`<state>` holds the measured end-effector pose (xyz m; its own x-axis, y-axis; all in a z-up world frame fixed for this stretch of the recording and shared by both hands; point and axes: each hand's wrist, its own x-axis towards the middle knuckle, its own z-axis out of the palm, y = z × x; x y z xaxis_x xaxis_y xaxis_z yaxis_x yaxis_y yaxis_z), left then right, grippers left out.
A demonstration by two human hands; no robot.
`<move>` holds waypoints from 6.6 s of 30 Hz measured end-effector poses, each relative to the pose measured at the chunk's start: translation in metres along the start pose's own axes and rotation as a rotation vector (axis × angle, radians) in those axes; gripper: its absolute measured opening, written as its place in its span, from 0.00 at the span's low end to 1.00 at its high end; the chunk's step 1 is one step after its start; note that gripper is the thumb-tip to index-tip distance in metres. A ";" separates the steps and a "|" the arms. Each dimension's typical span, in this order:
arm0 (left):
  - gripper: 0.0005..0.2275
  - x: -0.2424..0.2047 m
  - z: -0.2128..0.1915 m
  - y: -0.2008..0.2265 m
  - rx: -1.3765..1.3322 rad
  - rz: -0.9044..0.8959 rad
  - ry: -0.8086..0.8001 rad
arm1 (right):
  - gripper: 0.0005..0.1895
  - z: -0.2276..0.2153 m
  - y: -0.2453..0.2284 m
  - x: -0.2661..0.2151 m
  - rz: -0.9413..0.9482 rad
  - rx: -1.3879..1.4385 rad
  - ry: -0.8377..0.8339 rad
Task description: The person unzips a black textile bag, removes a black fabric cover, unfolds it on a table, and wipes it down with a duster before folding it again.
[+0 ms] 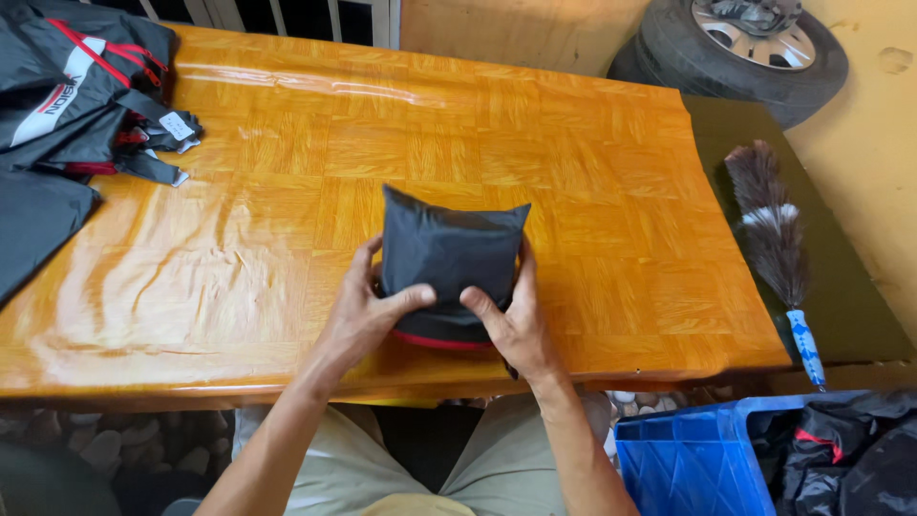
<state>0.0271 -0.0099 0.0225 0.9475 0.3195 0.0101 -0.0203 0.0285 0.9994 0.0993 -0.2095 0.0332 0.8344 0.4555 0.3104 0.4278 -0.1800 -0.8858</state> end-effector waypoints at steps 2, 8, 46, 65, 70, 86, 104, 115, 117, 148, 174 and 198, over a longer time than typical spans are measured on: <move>0.45 -0.007 0.006 0.022 0.115 -0.048 0.131 | 0.56 0.003 -0.009 0.002 0.217 -0.083 0.115; 0.33 -0.018 0.000 -0.014 0.290 0.151 0.086 | 0.42 -0.005 -0.006 -0.012 -0.117 -0.433 -0.061; 0.44 0.048 0.015 -0.006 0.990 0.313 -0.287 | 0.40 0.034 0.025 0.066 0.059 -0.690 -0.258; 0.42 0.045 0.016 -0.034 0.855 0.473 -0.153 | 0.40 0.031 0.048 0.057 -0.067 -0.488 -0.116; 0.41 0.007 0.016 -0.013 0.757 0.275 -0.136 | 0.51 0.012 0.039 0.030 0.287 -0.337 -0.018; 0.54 -0.030 -0.044 -0.026 0.543 -0.056 -0.148 | 0.22 -0.018 0.035 0.051 -0.133 -0.534 -0.152; 0.34 0.030 0.024 -0.009 0.945 0.205 -0.313 | 0.31 0.020 0.032 0.033 0.020 -0.788 -0.165; 0.29 0.035 0.026 -0.011 1.061 0.201 -0.322 | 0.28 0.022 0.038 0.035 -0.013 -0.858 -0.159; 0.28 0.036 0.026 -0.016 1.060 0.199 -0.316 | 0.28 0.023 0.042 0.035 -0.021 -0.873 -0.155; 0.49 -0.024 0.015 -0.049 1.096 0.629 -0.257 | 0.36 -0.015 0.026 -0.031 -0.428 -0.616 -0.085; 0.41 0.049 0.018 -0.006 0.965 0.220 -0.484 | 0.29 0.000 0.059 0.045 -0.051 -0.601 -0.260; 0.45 0.068 0.024 -0.004 1.317 0.426 -0.499 | 0.28 0.003 0.079 0.055 -0.131 -0.674 -0.175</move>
<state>0.0994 -0.0111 0.0198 0.9596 -0.2781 0.0419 -0.2803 -0.9334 0.2240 0.1783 -0.1963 -0.0205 0.7173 0.6335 0.2901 0.6902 -0.5889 -0.4204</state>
